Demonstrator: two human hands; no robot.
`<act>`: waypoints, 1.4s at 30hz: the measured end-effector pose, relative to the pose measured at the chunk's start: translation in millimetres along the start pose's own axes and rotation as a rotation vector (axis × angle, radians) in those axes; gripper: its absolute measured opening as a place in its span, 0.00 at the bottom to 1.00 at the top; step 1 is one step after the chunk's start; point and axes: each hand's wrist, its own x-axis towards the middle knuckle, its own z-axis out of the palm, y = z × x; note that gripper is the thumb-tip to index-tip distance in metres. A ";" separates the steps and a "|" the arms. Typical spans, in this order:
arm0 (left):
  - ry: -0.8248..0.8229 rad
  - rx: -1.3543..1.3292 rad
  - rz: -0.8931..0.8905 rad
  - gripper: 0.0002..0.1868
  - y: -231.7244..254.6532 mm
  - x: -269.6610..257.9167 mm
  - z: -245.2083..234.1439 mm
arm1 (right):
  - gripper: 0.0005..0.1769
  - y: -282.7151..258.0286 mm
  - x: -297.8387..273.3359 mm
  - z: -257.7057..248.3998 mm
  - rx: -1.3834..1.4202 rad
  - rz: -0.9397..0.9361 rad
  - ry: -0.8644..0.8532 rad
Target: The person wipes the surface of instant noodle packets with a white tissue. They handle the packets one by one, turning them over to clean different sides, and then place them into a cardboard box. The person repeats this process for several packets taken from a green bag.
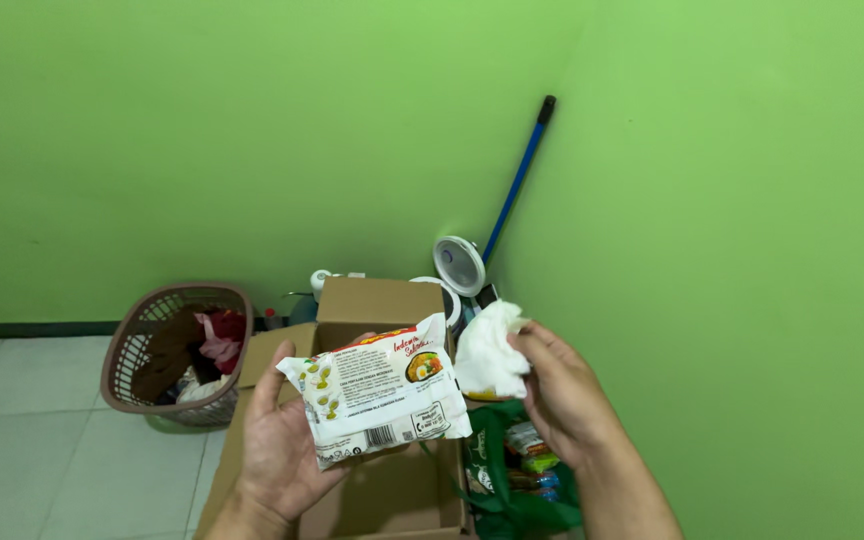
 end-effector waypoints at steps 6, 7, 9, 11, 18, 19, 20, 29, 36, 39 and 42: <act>0.040 0.194 -0.069 0.48 13.9 -2.7 7.8 | 0.27 6.6 -9.2 27.9 -0.205 0.265 -0.070; 0.041 0.203 -0.084 0.48 15.4 -2.6 10.2 | 0.26 7.1 -11.4 35.3 -0.241 0.241 -0.107; 0.044 0.223 -0.111 0.48 18.1 -2.2 15.8 | 0.24 8.2 -15.2 48.1 -0.312 0.193 -0.182; 0.175 0.252 -0.120 0.48 20.5 -2.5 20.7 | 0.23 8.3 -15.3 58.4 -0.362 0.204 -0.126; -0.341 0.165 -0.041 0.55 31.9 -3.6 7.0 | 0.17 10.8 -8.0 63.1 -0.385 0.188 -0.072; -0.174 0.225 -0.066 0.51 31.9 -1.9 2.5 | 0.17 11.5 -6.1 62.1 -0.365 0.190 -0.078; -0.006 0.283 -0.089 0.48 31.1 0.1 -2.0 | 0.16 11.9 -4.5 60.8 -0.344 0.192 -0.084; 0.158 0.301 -0.105 0.32 29.5 11.1 -23.7 | 0.17 -2.8 4.8 46.0 -0.303 0.069 0.056; 0.119 0.293 -0.063 0.31 29.1 12.2 -19.3 | 0.23 -31.0 -14.1 37.0 -0.272 -0.238 0.023; 0.113 0.277 -0.083 0.32 26.2 15.8 -16.3 | 0.19 -19.3 -18.7 40.9 -0.518 -0.207 -0.151; 0.130 0.328 -0.087 0.31 24.3 17.3 -10.8 | 0.15 -15.0 -13.6 47.2 -1.063 -0.622 -0.117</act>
